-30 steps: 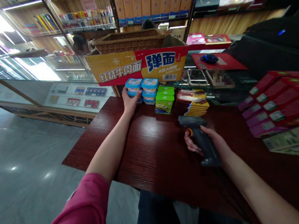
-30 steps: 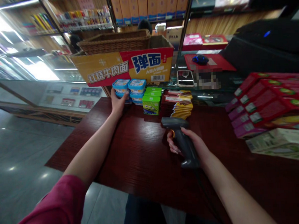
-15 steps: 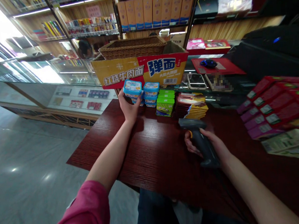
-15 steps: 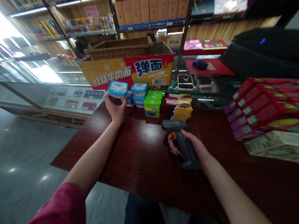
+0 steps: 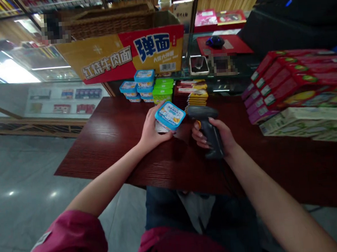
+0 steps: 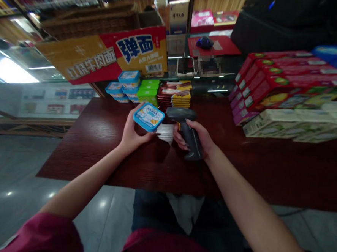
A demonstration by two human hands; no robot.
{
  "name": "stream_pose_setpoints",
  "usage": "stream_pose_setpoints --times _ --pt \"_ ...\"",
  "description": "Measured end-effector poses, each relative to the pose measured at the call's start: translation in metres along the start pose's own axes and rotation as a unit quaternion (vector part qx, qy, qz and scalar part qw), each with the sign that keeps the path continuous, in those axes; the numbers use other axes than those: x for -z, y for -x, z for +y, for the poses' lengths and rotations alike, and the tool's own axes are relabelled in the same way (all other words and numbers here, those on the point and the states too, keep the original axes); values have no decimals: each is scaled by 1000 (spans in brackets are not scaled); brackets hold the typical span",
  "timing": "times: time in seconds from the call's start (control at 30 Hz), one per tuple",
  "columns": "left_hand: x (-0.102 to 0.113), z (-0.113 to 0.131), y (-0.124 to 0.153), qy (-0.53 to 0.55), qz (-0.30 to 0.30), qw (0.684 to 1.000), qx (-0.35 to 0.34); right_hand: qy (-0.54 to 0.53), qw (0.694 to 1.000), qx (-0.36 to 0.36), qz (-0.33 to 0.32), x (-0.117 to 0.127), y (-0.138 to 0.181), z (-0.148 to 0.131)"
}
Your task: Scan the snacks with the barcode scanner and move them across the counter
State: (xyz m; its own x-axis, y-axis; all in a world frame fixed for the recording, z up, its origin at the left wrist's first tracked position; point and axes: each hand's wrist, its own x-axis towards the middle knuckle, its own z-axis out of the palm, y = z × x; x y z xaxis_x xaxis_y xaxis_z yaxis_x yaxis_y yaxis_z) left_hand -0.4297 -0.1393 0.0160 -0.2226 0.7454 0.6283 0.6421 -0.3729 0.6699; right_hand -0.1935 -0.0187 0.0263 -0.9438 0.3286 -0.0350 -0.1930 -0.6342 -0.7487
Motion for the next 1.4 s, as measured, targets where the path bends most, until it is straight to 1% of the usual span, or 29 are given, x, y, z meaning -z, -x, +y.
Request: stream_pose_setpoints --times 0.03,0.07,0.1,0.13,0.2,0.23,0.27,0.33,0.4,0.53,0.63,0.83,0.93,1.07,1.13,1.2,1.3,1.33,1.4 --pt "-4 4 4 64 -16 997 49 -1 1000 -2 3 0 -1 -1" --pt "-8 8 7 136 -30 984 107 -1 1000 -3 2 0 -1 -2" --pt "-11 11 8 210 -43 962 168 -2 1000 -3 -1 0 -2 -3" --pt "-14 13 9 277 -54 933 224 -3 1000 -1 -6 0 -2 -4" --pt "-17 15 8 375 -68 874 301 -4 1000 5 -21 0 -2 -4" --pt "-18 16 6 405 -69 853 322 -4 1000 9 -27 -1 -2 -5" --pt "-18 16 3 424 -66 839 335 -4 999 12 -31 -2 -1 -5" --pt "-16 15 -2 441 -56 824 350 -5 999 18 -32 -4 0 -6" --pt "-11 13 -7 437 -52 818 370 -5 1000 19 -20 -9 2 -6" --pt "-1 11 -15 397 -53 822 404 -11 1000 5 25 -18 3 -5" --pt "2 10 -18 378 -55 826 413 -11 999 -14 36 -22 2 -1" --pt "-2 4 -17 345 -77 843 406 6 999 -35 33 -16 -3 7" --pt "-4 0 -17 336 -74 848 404 14 998 -53 14 -11 -5 10" --pt "-5 -1 -17 339 -87 851 391 7 999 -51 -4 -7 -6 10" --pt "-6 -1 -16 322 -88 870 363 -6 999 -48 -8 -5 -6 8" --pt "-7 -1 -14 278 -76 903 319 -20 999 -47 -15 -3 -5 5" --pt "-10 2 -11 150 -60 959 231 -18 1000 -16 -13 5 -1 0" --pt "-11 3 -10 98 -77 971 206 -18 1000 -6 -12 9 1 -2" --pt "-13 7 -8 20 -144 971 188 -18 1000 2 0 19 9 -4"
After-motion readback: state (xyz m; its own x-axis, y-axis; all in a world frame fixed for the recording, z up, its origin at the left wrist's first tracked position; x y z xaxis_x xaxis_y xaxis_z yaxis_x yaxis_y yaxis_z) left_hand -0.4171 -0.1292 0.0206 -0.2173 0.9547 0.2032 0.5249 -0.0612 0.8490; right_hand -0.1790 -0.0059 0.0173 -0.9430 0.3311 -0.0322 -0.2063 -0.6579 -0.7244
